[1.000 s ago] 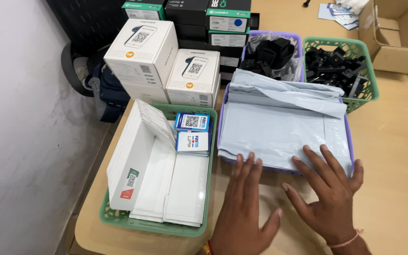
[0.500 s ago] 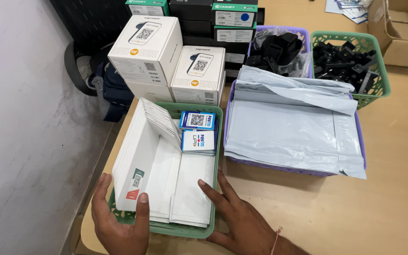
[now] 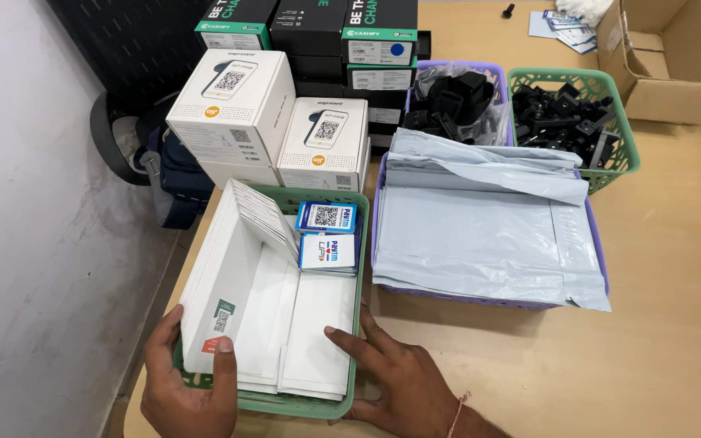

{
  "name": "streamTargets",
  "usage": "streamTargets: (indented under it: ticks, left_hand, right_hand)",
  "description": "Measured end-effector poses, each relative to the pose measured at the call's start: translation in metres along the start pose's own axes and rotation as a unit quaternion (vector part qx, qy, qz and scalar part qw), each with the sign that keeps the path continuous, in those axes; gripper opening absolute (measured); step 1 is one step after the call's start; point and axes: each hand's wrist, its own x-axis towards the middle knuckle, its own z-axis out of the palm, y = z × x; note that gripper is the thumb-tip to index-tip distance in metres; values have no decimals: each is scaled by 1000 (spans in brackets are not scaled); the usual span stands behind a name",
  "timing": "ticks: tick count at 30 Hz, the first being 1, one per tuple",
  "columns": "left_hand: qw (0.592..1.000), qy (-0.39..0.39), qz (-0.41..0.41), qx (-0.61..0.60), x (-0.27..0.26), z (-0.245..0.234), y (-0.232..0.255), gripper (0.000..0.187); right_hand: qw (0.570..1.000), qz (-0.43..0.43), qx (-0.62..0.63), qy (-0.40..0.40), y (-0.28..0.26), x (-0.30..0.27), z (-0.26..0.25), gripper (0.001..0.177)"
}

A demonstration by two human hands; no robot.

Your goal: The person sorts through various payment cards and QR code labels, placing them into a green basket, and then reaches into a purple basket to handle several black straps.

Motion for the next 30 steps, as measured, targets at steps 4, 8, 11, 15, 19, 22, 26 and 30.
streamTargets:
  ticks: [4,8,11,15,19,22,26,30]
  left_hand:
    - [999,-36,-34,19,0,-1,-6,74]
    - [976,33,186,106,-17,0,-5,71]
    - [965,-31,260,-7,-37,12,4,69]
    - [906,-291,280,-124,-60,52,62,71]
    - [824,-476,306,-10,-47,77,110,96]
    - [833,-467,296,-10,-43,85,129,104]
    - [839,-468,277,-15,-47,97,141,106]
    - [839,-465,283,22,-50,103,139,105]
  right_hand:
    - [999,0,24,-44,6,-11,-10,99]
    - [984,-146,-36,97,28,-40,-29,90]
    - [959,-168,-95,208,35,-61,-46,87]
    - [953,-98,-189,217,33,-70,-77,76]
    - [950,-30,-236,203,35,-75,-83,70]
    - [953,-11,-243,182,39,-77,-80,76]
    - [945,-6,-268,188,47,-76,-77,78]
    - [939,7,-269,215,49,-79,-76,81]
